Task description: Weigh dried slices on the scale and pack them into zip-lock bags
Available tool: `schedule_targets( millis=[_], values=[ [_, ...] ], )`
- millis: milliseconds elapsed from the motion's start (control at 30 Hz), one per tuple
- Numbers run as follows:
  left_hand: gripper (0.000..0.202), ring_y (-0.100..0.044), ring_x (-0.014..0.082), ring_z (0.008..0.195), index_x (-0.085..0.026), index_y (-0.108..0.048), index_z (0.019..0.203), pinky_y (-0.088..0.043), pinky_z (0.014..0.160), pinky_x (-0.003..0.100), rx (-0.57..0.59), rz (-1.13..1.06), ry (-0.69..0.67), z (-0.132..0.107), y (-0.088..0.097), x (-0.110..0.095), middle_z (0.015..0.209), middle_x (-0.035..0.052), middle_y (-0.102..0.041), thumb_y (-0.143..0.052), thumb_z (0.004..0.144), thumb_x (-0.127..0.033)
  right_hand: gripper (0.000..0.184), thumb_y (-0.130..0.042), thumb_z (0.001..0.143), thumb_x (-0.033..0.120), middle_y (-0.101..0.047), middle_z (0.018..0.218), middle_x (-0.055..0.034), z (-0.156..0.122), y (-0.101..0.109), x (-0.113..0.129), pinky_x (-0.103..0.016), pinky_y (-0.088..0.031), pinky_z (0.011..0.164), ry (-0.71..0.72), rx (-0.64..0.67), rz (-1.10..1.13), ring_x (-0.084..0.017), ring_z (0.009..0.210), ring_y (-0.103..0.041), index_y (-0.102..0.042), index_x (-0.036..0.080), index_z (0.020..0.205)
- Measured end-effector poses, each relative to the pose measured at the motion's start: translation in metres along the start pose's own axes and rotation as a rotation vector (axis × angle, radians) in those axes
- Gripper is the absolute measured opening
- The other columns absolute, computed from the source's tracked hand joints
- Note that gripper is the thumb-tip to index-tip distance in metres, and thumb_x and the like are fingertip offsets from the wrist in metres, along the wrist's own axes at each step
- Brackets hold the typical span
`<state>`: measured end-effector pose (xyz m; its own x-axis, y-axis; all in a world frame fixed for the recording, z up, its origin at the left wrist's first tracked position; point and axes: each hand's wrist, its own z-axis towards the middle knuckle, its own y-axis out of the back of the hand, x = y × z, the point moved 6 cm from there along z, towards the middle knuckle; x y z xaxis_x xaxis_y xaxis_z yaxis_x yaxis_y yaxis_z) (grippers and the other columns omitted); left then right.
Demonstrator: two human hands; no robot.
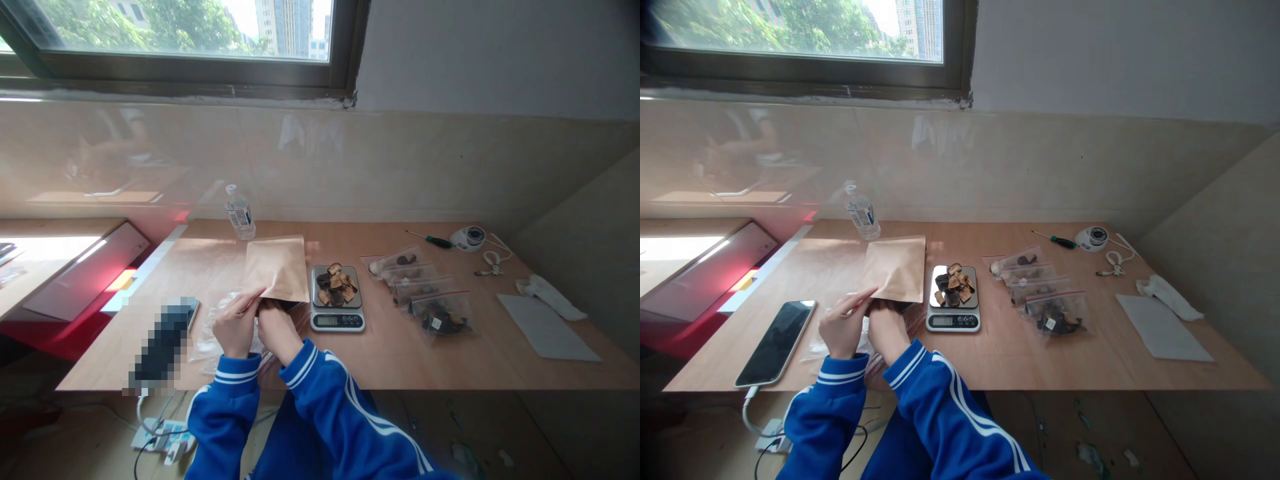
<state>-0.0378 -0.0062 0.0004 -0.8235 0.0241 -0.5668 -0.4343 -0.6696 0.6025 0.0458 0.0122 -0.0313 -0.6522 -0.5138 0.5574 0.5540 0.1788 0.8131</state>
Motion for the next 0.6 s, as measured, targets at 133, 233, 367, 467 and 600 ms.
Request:
schedule_targets(
  millis=[133,233,367,467,600],
  values=[
    [0.020,-0.064,0.0151,0.078,-0.032,-0.071,0.096,-0.041,0.060,0.022,-0.010,0.040,0.095,0.023,-0.009,0.016,0.089,-0.0021,-0.071,-0.059,0.081,-0.030,0.042,-0.037,0.084,0.004,-0.055,0.124,-0.0113,-0.033,0.020,0.007,-0.037,-0.042,0.102,0.144,-0.168,0.303,-0.020,0.123,-0.044,-0.051,0.014,0.122],
    [0.023,-0.062,0.0212,0.093,-0.025,-0.070,0.097,-0.046,0.075,0.030,0.094,0.035,0.111,0.035,-0.024,0.027,0.104,0.0040,-0.067,-0.054,0.081,-0.026,0.039,-0.037,0.082,0.001,-0.064,0.102,-0.0071,-0.066,0.030,-0.003,-0.035,-0.046,0.093,0.101,-0.270,0.463,-0.018,0.104,-0.055,-0.061,0.018,0.106],
    [0.033,-0.053,0.0261,0.110,-0.018,-0.061,0.111,-0.043,0.092,0.039,0.103,0.000,0.041,0.012,-0.015,0.026,0.110,0.0122,-0.058,-0.047,0.083,-0.029,0.035,-0.038,0.080,0.002,-0.064,0.086,-0.0050,-0.100,0.036,-0.023,-0.033,-0.049,0.079,0.011,-0.271,0.488,-0.018,0.085,-0.058,-0.065,0.019,0.095],
    [0.031,-0.060,0.0216,0.088,-0.020,-0.060,0.107,-0.050,0.078,0.037,0.342,-0.074,0.019,-0.034,-0.011,0.020,0.098,0.0086,-0.058,-0.046,0.085,-0.036,0.034,-0.038,0.080,0.002,-0.063,0.084,-0.0052,-0.113,0.039,-0.035,-0.031,-0.049,0.075,-0.033,-0.217,0.468,-0.018,0.083,-0.059,-0.065,0.018,0.093],
    [0.032,-0.059,0.0237,0.088,-0.021,-0.062,0.104,-0.050,0.079,0.040,0.505,-0.013,-0.127,-0.084,-0.008,0.012,0.098,0.0086,-0.058,-0.056,0.078,-0.040,0.034,-0.037,0.081,0.003,-0.062,0.082,-0.0048,-0.122,0.041,-0.045,-0.029,-0.048,0.073,-0.096,-0.160,0.422,-0.017,0.080,-0.060,-0.064,0.017,0.095]
  ],
)
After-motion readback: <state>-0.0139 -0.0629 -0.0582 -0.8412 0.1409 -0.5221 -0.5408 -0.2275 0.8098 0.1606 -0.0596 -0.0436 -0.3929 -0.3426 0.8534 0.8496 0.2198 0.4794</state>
